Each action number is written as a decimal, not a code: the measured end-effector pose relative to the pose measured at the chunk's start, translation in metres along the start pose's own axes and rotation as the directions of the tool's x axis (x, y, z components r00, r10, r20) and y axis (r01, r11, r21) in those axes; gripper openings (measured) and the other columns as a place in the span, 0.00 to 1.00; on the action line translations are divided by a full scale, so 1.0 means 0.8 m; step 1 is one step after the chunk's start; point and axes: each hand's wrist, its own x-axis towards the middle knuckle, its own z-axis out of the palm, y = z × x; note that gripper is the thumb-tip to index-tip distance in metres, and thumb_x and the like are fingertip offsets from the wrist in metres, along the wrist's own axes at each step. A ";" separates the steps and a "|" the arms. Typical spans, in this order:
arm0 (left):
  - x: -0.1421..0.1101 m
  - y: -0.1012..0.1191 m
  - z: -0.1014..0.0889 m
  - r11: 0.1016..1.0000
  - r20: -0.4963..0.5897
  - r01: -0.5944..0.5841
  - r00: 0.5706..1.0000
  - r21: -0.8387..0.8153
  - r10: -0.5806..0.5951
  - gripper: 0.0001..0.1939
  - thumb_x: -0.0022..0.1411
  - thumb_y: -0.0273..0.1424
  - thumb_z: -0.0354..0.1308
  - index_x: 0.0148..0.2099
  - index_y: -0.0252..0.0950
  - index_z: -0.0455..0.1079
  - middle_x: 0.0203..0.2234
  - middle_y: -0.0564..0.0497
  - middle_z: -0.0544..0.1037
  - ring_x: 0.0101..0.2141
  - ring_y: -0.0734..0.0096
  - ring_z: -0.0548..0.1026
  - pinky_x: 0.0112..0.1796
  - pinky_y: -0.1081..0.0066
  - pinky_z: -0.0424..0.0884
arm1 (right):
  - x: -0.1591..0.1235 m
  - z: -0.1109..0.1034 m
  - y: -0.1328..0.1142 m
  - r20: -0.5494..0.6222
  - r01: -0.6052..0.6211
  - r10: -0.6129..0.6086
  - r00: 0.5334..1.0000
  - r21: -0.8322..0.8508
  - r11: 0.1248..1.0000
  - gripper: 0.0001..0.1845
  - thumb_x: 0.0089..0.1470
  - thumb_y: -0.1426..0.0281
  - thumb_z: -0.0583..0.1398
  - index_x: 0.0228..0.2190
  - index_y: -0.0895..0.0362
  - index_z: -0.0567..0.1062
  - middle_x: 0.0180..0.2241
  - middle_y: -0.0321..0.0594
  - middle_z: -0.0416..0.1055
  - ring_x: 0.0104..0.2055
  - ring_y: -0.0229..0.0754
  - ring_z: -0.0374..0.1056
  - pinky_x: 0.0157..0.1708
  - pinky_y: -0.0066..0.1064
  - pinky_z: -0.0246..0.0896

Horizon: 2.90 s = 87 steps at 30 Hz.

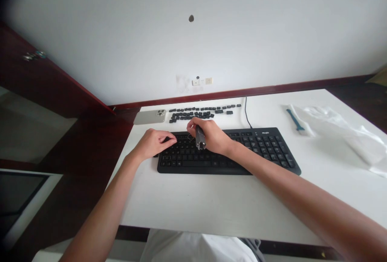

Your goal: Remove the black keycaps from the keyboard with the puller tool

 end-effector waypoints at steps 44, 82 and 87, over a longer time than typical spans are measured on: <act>-0.005 0.012 -0.018 0.953 0.450 0.100 0.892 -0.287 0.042 0.18 0.64 0.33 0.59 0.54 0.39 0.80 0.26 0.54 0.77 0.22 0.76 0.65 0.26 0.75 0.59 | 0.002 0.026 -0.003 0.187 0.021 0.031 0.982 -0.273 0.962 0.18 0.69 0.63 0.55 0.27 0.55 0.66 0.21 0.31 0.62 0.23 0.34 0.48 0.27 0.28 0.43; -0.005 0.009 0.002 0.964 0.241 0.063 0.971 -0.259 0.002 0.12 0.69 0.36 0.57 0.45 0.38 0.80 0.16 0.59 0.62 0.20 0.76 0.57 0.24 0.71 0.50 | -0.046 0.072 -0.048 0.379 0.343 -0.128 0.916 -0.580 0.739 0.23 0.70 0.51 0.52 0.38 0.57 0.74 0.30 0.41 0.73 0.27 0.40 0.66 0.28 0.34 0.45; -0.003 0.024 0.018 0.953 0.079 -0.016 0.996 -0.303 0.042 0.12 0.70 0.36 0.57 0.45 0.37 0.80 0.25 0.53 0.77 0.25 0.73 0.69 0.29 0.72 0.63 | -0.048 0.093 -0.027 0.293 0.307 -0.167 0.941 -0.534 0.788 0.17 0.70 0.60 0.55 0.33 0.57 0.74 0.28 0.38 0.73 0.27 0.39 0.67 0.27 0.33 0.46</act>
